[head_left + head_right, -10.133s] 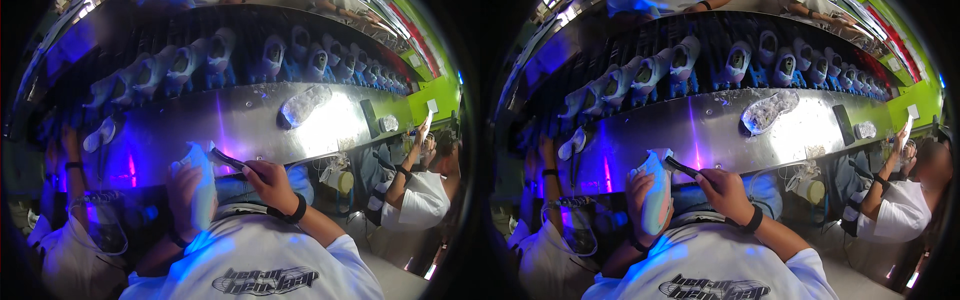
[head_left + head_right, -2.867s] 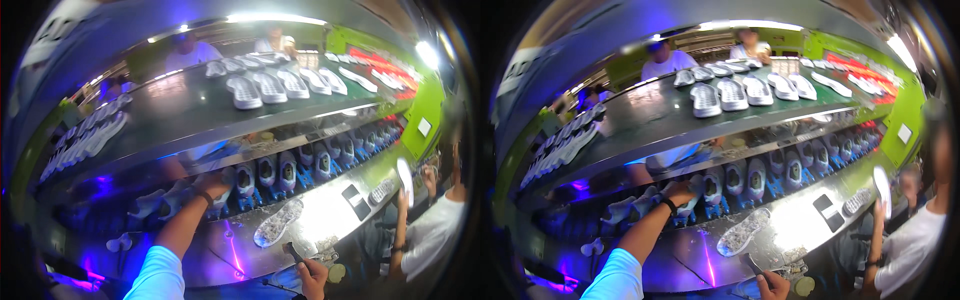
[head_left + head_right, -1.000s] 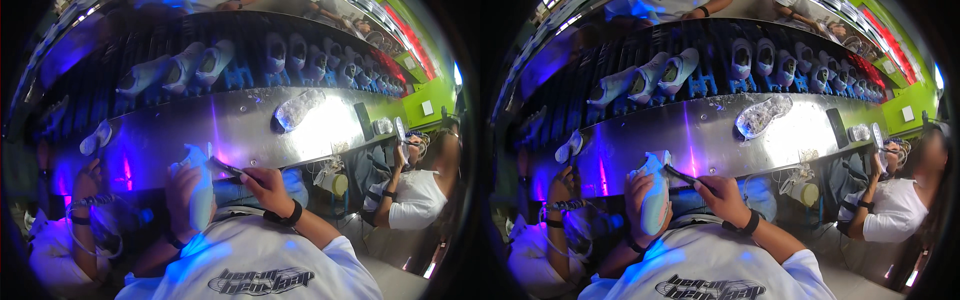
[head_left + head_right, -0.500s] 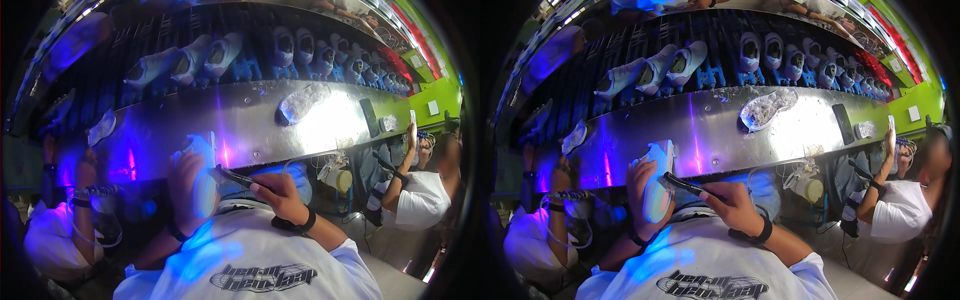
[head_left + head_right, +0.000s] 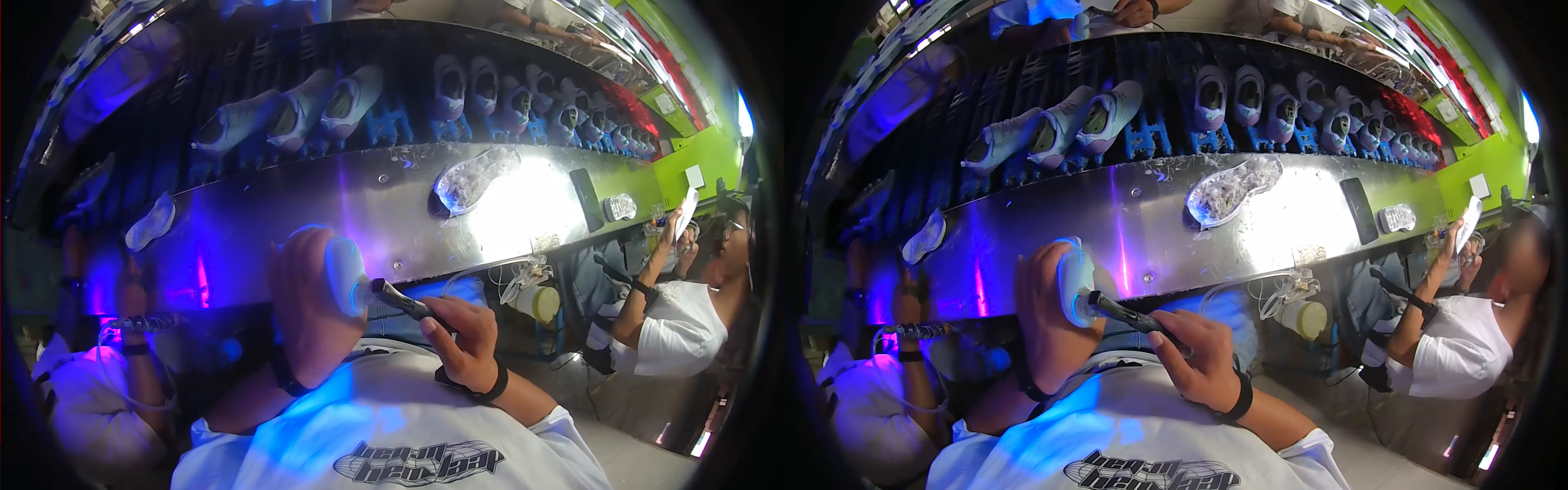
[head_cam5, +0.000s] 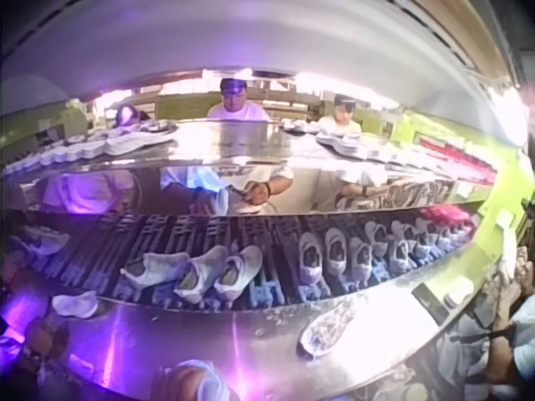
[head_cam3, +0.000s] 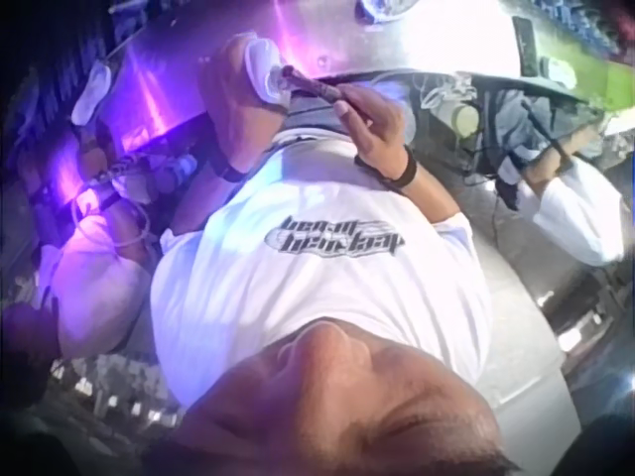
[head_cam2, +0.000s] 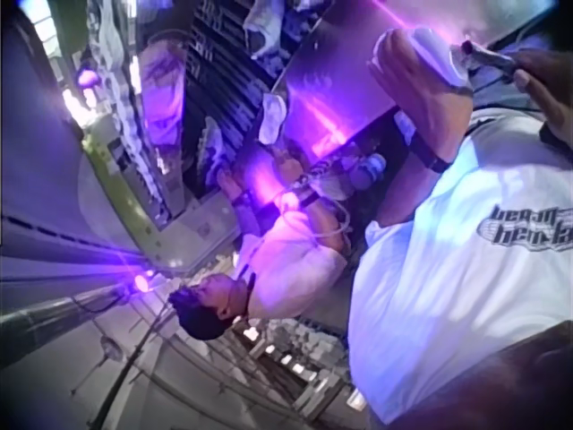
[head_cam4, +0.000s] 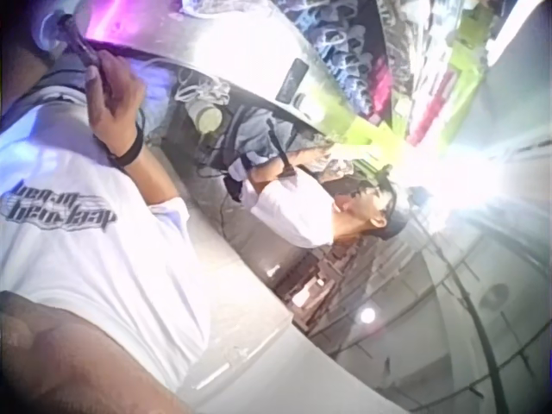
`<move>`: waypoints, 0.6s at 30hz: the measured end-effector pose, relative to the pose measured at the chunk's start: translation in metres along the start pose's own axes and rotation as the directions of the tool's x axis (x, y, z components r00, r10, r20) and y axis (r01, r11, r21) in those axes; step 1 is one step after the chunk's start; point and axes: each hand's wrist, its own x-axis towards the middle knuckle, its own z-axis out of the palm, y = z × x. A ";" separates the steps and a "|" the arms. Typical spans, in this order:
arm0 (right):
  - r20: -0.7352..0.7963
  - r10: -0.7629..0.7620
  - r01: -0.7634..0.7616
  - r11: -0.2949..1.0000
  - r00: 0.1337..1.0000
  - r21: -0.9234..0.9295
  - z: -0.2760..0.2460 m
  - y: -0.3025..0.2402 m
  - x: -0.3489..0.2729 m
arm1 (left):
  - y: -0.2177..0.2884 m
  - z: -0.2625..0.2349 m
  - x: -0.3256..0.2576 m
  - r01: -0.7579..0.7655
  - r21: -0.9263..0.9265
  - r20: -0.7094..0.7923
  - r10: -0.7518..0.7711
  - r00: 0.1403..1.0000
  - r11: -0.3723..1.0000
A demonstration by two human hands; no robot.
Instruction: The person uses a handheld tool to apply a substance to the soles of white shoes on a conveyor belt. They repeatedly pick up shoes, treat the soles, and place them back on the line while other workers perform similar tasks nearby.
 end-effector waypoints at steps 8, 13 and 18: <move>-0.076 -0.163 0.140 0.959 0.984 -0.247 -0.025 -0.011 0.028 | 0.007 -0.009 0.033 -0.022 -0.010 0.036 0.022 0.999 1.000; -0.021 -0.243 0.237 0.959 0.970 -0.153 -0.029 0.010 0.057 | -0.004 -0.017 0.049 -0.024 -0.105 0.083 0.033 0.996 0.994; -0.049 -0.232 0.232 0.973 0.971 -0.006 -0.007 0.029 0.070 | -0.021 -0.017 0.057 -0.078 -0.183 0.069 0.092 0.993 0.980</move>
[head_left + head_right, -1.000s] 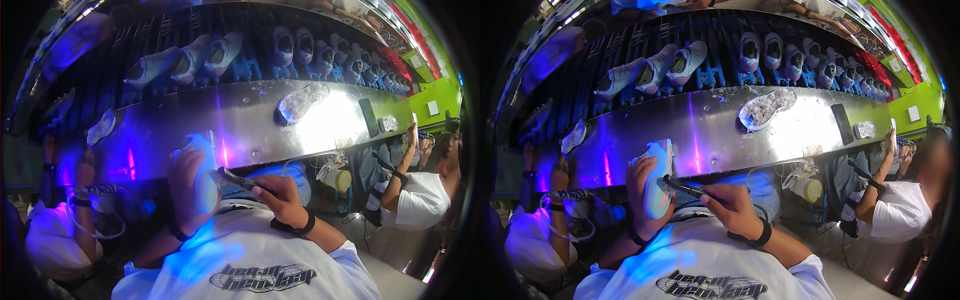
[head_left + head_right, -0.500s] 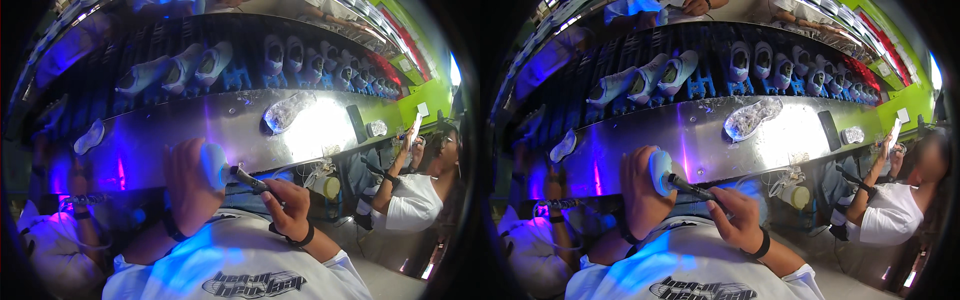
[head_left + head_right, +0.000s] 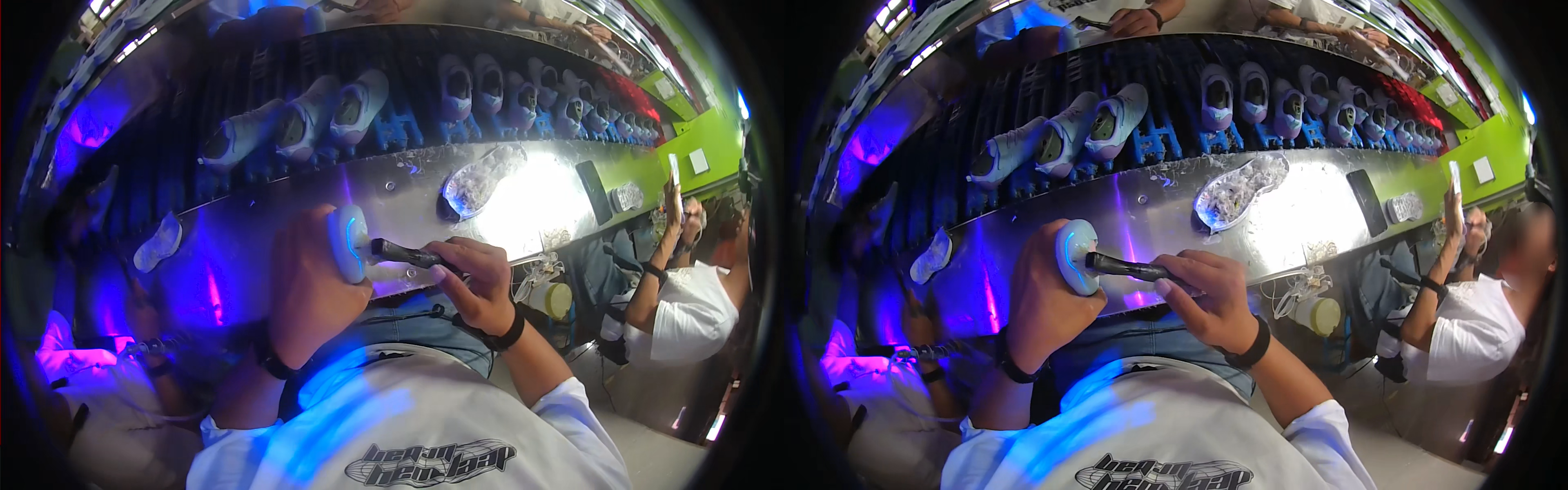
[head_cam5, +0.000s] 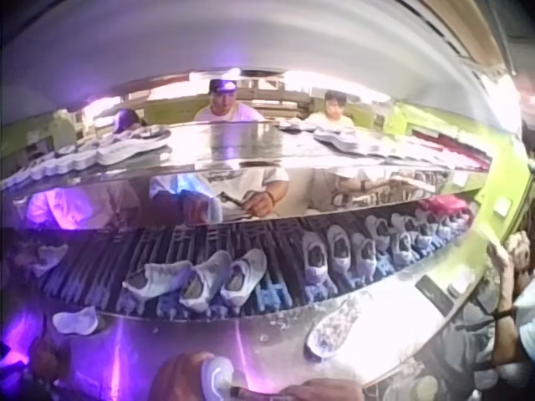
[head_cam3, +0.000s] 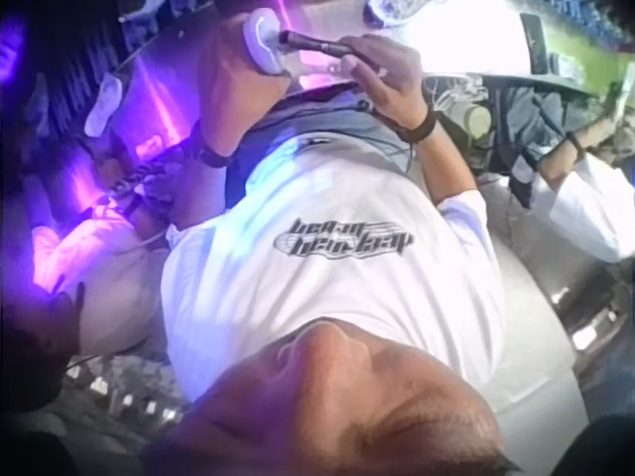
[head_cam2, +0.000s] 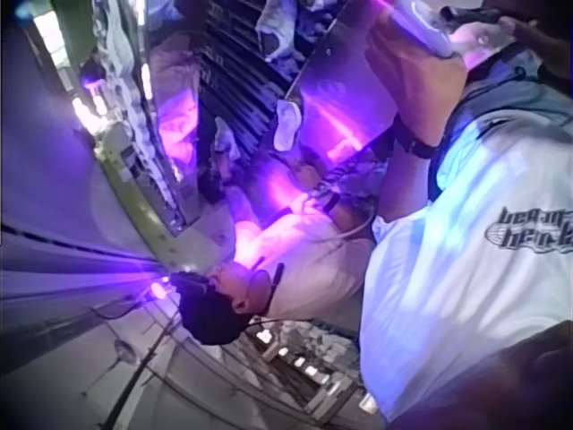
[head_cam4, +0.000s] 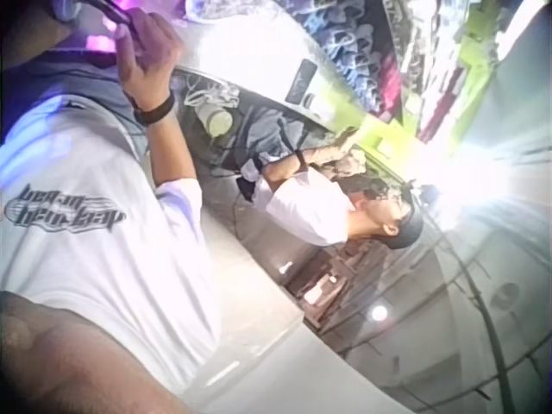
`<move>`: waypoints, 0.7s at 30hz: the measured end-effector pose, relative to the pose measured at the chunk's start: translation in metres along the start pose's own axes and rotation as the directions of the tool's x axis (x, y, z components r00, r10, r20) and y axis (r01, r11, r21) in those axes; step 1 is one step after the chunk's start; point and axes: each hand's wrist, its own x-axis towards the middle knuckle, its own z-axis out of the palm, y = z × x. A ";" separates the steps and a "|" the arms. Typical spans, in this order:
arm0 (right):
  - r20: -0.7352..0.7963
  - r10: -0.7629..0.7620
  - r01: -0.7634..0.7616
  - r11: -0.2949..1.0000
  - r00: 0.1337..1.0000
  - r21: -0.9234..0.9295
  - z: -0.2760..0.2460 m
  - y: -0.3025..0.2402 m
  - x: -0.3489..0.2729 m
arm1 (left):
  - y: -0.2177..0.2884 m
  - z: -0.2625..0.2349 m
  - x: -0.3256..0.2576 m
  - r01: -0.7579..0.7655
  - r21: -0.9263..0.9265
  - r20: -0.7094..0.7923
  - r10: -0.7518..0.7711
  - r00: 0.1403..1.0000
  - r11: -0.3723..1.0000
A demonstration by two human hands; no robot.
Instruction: The person uses a handheld tool to apply a substance to the soles of white shoes on a conveyor belt. They repeatedly pick up shoes, treat the soles, and place them back on the line while other workers perform similar tasks nearby.
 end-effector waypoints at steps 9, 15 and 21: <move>-0.067 0.003 0.011 0.977 0.998 0.211 0.040 0.029 -0.002 | -0.010 -0.014 0.015 0.145 -0.071 0.123 -0.136 0.983 0.987; -0.093 0.067 -0.051 0.985 0.993 0.166 0.053 0.041 -0.015 | -0.017 -0.024 0.023 0.241 -0.015 0.256 -0.229 0.939 0.970; -0.024 0.177 -0.175 0.983 0.984 0.054 0.052 0.043 -0.031 | -0.043 -0.024 0.015 0.087 0.038 0.202 -0.092 0.975 0.996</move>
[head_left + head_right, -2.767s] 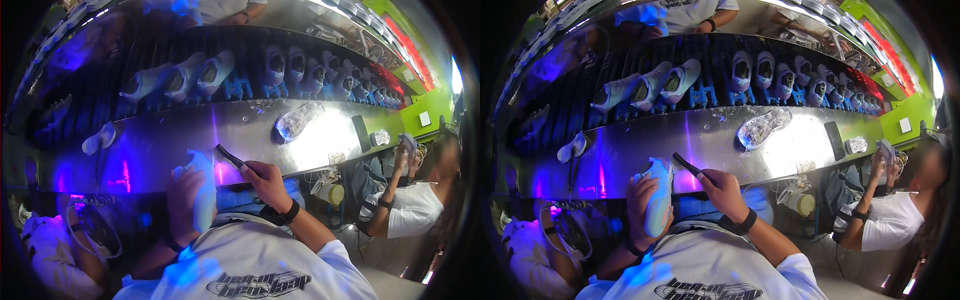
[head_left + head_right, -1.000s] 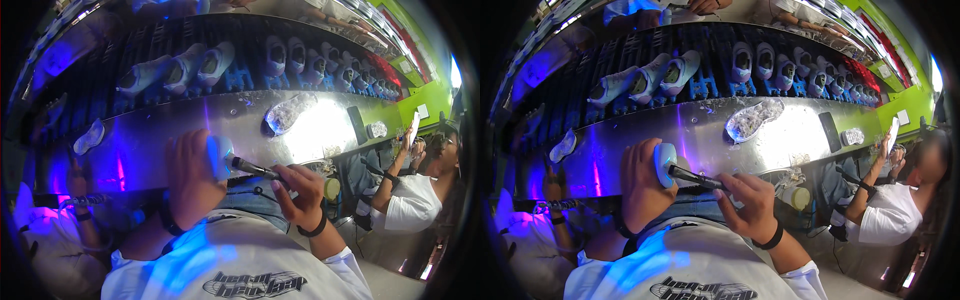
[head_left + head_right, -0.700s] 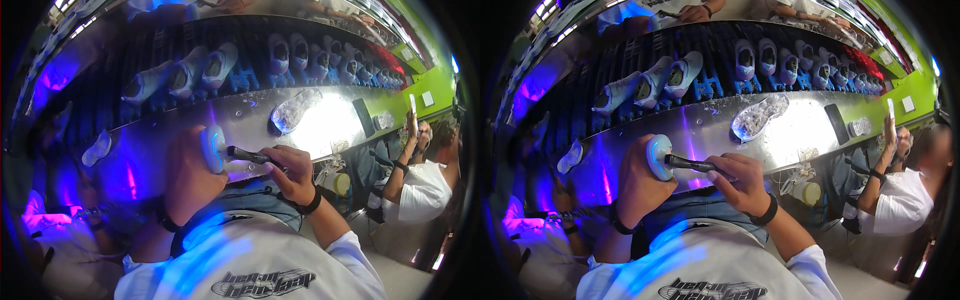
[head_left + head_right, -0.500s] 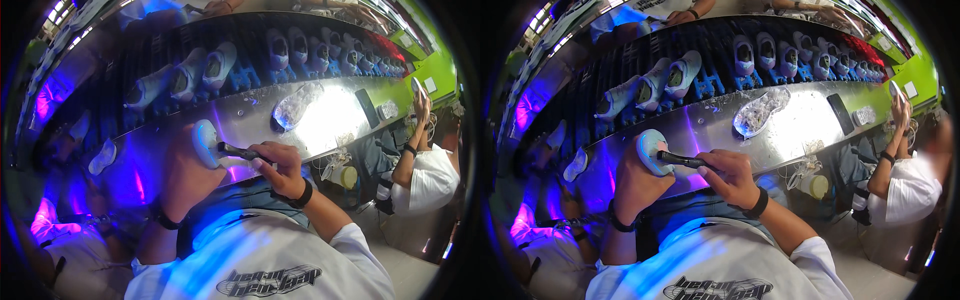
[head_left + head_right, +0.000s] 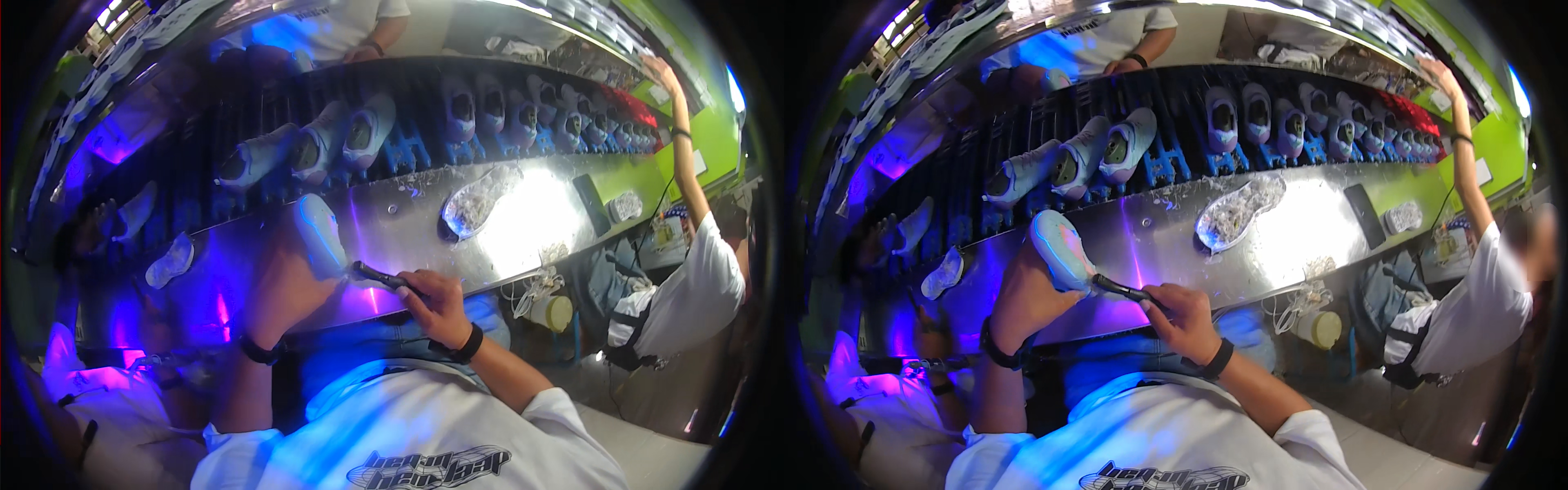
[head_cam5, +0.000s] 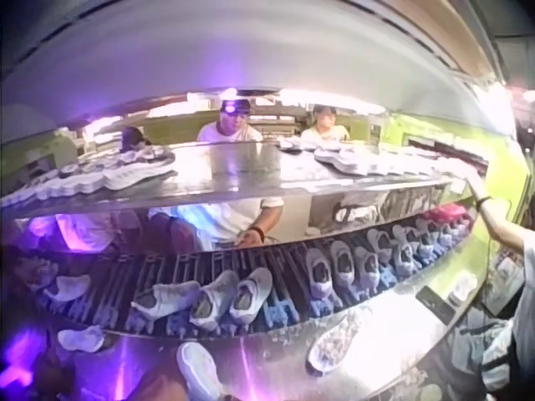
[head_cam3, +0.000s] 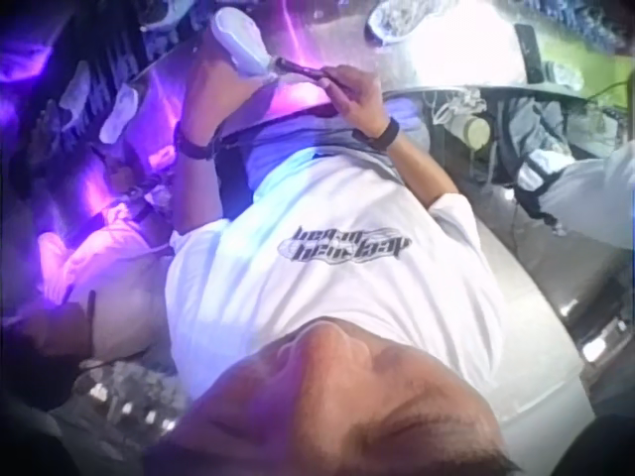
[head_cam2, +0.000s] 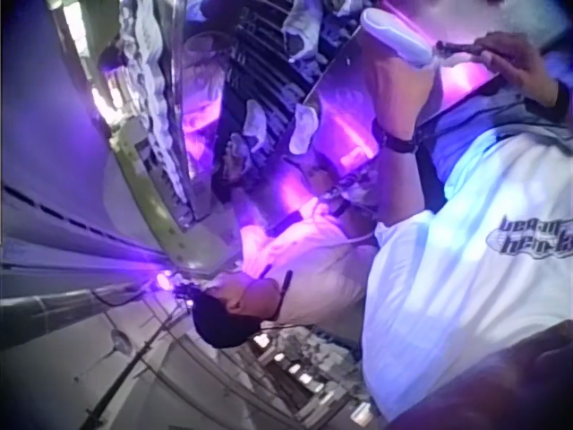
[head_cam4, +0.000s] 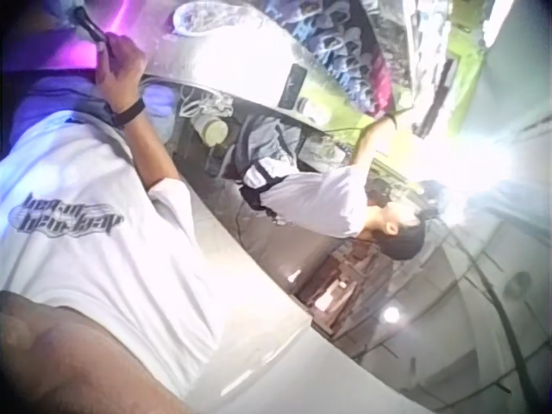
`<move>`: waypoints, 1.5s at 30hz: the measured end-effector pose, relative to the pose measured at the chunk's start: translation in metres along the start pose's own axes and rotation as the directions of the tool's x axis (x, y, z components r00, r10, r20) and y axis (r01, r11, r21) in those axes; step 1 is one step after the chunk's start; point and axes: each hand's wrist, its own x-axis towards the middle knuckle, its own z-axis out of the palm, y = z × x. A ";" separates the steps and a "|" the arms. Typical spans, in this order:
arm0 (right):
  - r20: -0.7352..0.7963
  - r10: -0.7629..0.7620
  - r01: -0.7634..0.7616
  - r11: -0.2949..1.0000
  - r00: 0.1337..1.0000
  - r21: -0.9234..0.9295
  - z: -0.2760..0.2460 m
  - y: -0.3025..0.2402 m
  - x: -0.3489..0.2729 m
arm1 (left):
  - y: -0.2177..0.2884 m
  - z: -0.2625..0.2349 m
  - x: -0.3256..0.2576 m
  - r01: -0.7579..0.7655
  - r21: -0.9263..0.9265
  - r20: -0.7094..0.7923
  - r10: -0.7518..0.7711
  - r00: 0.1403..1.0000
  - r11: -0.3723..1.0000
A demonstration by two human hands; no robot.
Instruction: The person uses a handheld tool to apply a substance to the soles of white shoes on a conveyor belt. They repeatedly pick up shoes, treat the soles, and place them back on the line while other workers perform similar tasks nearby.
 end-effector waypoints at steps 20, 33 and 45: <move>0.078 0.054 -0.048 0.995 0.996 -0.085 -0.047 -0.098 0.004 | 0.044 -0.008 -0.082 0.230 -0.852 0.140 -0.218 0.966 0.470; 0.040 -0.004 0.012 0.981 0.999 -0.194 -0.064 -0.112 -0.003 | 0.057 -0.008 -0.085 0.292 -0.849 0.216 -0.215 0.952 0.439; 0.238 0.104 -0.116 0.993 0.966 0.038 -0.084 -0.107 -0.020 | 0.060 -0.020 -0.077 0.327 -0.853 0.179 -0.361 0.915 0.407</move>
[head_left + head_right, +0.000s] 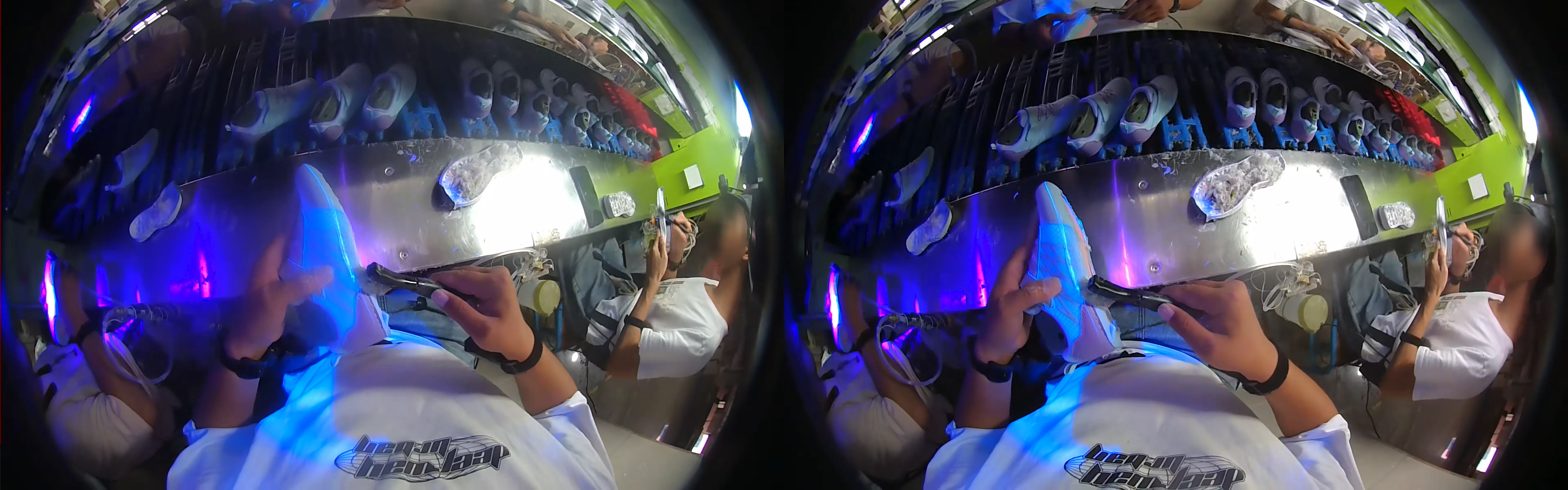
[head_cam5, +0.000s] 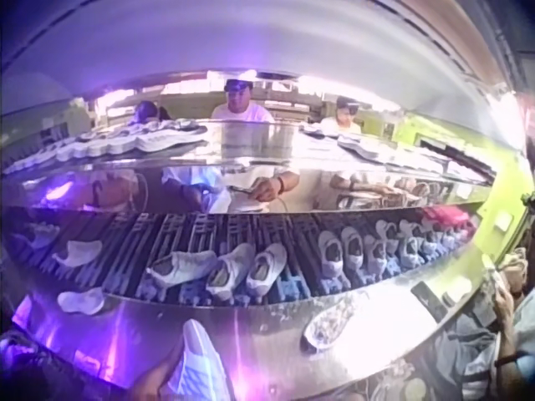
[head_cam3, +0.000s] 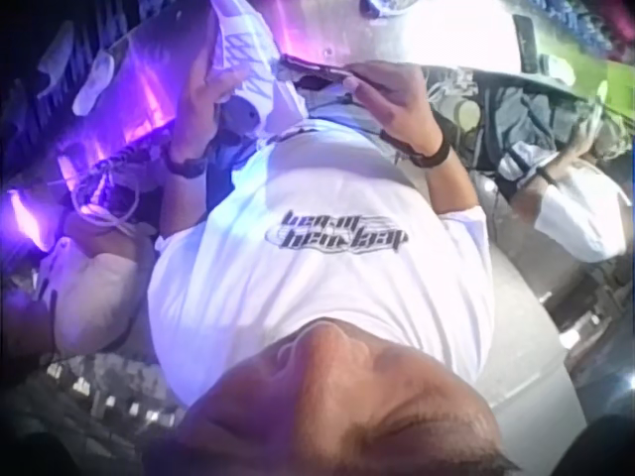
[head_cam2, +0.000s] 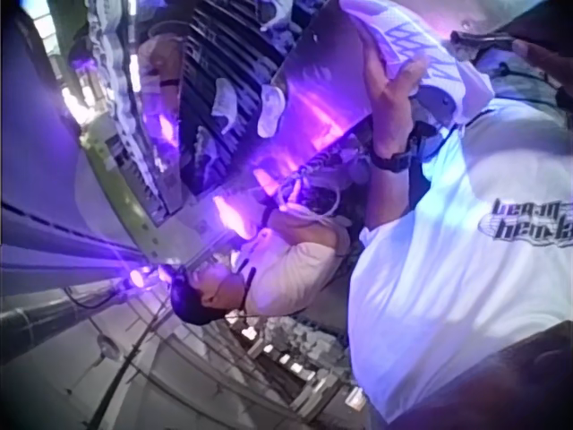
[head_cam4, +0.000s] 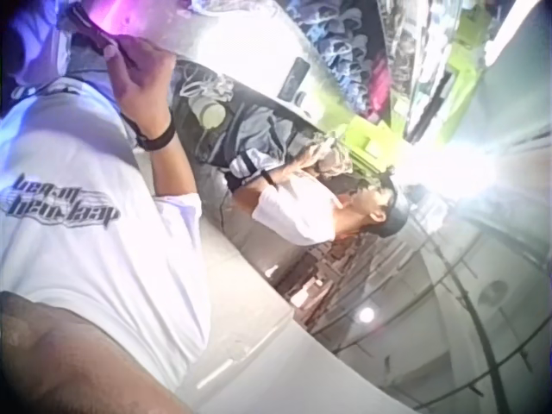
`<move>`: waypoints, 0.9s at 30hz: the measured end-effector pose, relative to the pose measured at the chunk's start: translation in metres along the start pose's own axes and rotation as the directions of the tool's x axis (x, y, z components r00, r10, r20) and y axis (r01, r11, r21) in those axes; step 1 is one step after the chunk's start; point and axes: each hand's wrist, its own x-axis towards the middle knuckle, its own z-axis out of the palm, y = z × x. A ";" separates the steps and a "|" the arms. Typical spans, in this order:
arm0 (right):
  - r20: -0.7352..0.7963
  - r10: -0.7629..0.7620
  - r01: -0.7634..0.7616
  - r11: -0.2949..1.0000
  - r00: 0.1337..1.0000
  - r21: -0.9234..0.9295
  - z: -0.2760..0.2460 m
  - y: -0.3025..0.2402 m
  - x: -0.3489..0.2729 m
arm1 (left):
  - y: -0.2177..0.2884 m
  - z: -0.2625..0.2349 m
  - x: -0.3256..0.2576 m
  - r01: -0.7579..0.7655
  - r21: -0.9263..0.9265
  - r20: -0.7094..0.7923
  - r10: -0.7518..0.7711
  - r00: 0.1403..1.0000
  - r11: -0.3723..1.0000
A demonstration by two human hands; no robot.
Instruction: The person uses a handheld tool to apply a substance to the soles of white shoes on a conveyor belt. They repeatedly pick up shoes, treat the soles, and place them back on the line while other workers perform similar tasks nearby.
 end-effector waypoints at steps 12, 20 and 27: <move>0.008 -0.060 0.060 0.990 0.998 -0.124 -0.027 -0.020 -0.015 | 0.008 0.001 0.016 0.154 -0.174 -0.083 -0.170 0.982 0.973; -0.029 -0.209 0.190 0.932 0.977 -0.307 -0.046 -0.039 0.003 | -0.015 -0.023 0.000 -0.284 0.507 0.221 0.196 0.955 0.814; 0.043 -0.378 0.360 0.830 0.925 -0.427 -0.068 -0.040 0.022 | -0.016 0.010 0.002 -0.065 -0.134 0.237 0.095 0.967 0.989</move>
